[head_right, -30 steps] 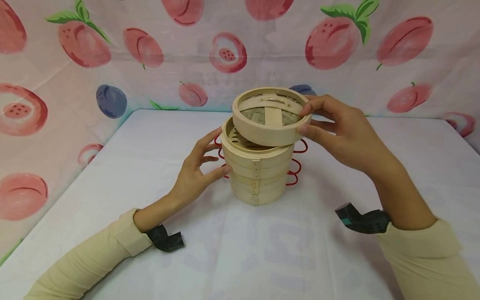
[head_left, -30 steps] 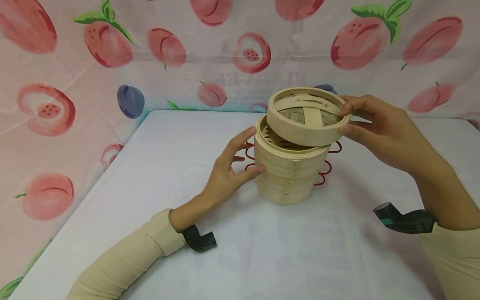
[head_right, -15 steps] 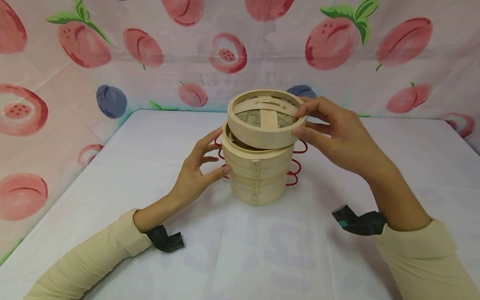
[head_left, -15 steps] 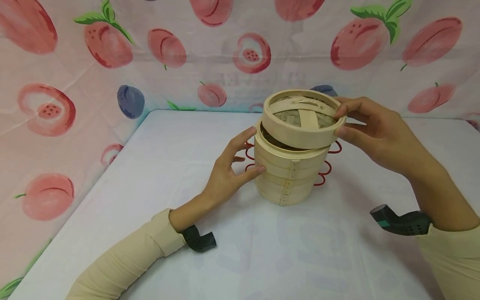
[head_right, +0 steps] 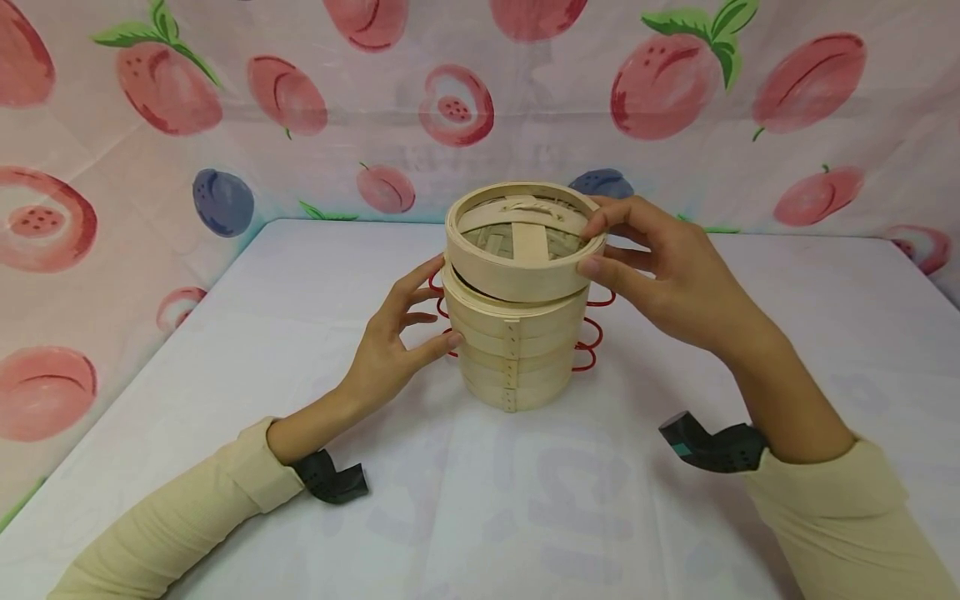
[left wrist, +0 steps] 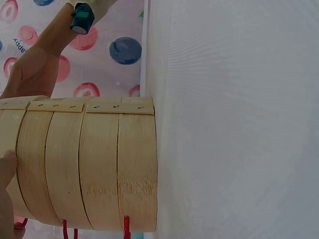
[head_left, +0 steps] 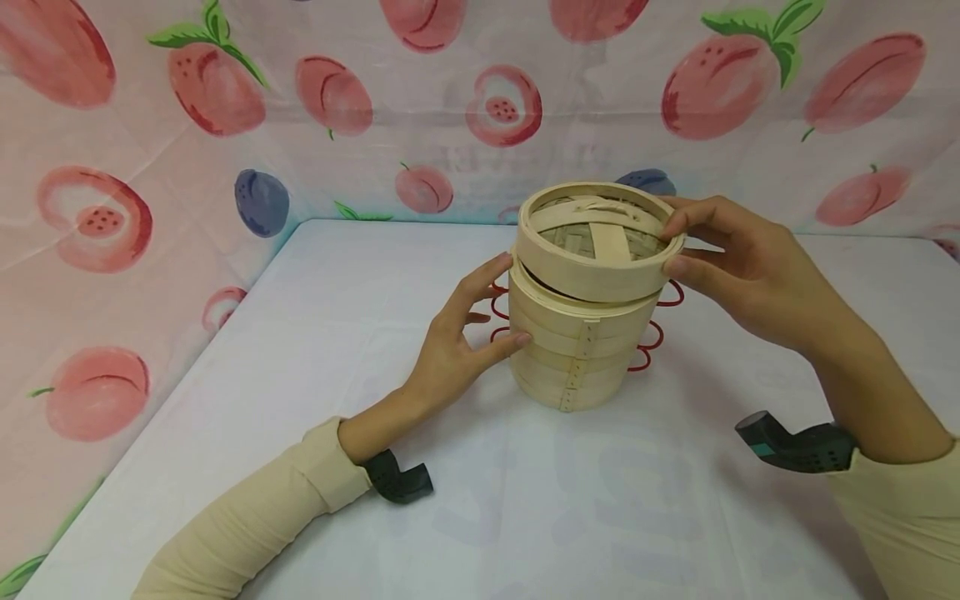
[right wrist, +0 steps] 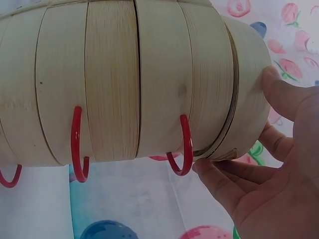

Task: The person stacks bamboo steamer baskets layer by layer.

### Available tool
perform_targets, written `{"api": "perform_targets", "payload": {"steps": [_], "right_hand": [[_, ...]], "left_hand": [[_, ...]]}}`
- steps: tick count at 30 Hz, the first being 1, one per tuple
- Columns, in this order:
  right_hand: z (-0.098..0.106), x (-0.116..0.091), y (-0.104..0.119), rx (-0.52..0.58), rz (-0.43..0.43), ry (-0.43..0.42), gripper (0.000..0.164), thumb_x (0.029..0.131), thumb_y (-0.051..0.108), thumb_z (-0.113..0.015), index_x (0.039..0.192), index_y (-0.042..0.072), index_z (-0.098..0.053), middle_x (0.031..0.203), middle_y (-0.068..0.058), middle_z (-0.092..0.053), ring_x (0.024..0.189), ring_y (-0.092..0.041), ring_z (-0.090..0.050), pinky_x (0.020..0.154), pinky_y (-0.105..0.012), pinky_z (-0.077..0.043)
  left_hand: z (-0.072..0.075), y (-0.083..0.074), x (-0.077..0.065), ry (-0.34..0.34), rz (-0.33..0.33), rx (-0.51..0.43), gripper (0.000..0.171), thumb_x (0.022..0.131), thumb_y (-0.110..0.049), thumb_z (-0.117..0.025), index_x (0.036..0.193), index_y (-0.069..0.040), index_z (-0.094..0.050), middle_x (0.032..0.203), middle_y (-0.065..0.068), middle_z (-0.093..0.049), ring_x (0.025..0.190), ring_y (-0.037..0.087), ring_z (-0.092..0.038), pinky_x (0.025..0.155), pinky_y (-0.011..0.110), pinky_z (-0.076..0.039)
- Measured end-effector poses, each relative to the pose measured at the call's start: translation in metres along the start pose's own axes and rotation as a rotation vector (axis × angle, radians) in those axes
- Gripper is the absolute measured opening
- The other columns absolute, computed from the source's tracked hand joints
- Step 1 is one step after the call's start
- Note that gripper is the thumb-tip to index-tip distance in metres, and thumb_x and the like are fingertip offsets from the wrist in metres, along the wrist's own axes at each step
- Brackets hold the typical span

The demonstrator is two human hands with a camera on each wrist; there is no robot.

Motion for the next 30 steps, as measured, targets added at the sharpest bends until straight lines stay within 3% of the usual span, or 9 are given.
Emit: {"api": "perform_targets", "payload": {"steps": [15,30], "right_hand": [[-0.0023,0.0005,-0.0011,0.007,0.001,0.001,0.027,0.087,-0.011,-0.062,0.111,-0.005,-0.052,0.116,-0.009,-0.055,0.135,-0.025,-0.036,0.093,-0.016,-0.042],[-0.0026,0.0011,0.0006,0.014,0.013,0.001,0.028,0.085,-0.014,-0.062,0.11,-0.006,-0.052,0.124,-0.01,-0.054,0.134,-0.025,-0.037,0.09,-0.016,-0.044]], "left_hand": [[-0.001,0.0017,0.0012,-0.003,0.01,-0.002,0.08,0.083,-0.013,-0.076,0.148,-0.026,-0.031,0.151,-0.013,-0.031,0.12,0.015,-0.046,0.087,0.043,-0.046],[-0.0017,0.0017,0.0016,-0.01,0.034,-0.027,0.083,0.083,-0.014,-0.076,0.149,-0.03,-0.029,0.15,-0.014,-0.032,0.119,0.019,-0.049,0.088,0.043,-0.045]]}}
Point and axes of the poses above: each hand's wrist, its own x-axis towards the middle knuckle, its own z-axis out of the back of the hand, y = z × x, the point moved 4 cm from there along x, towards the middle knuckle
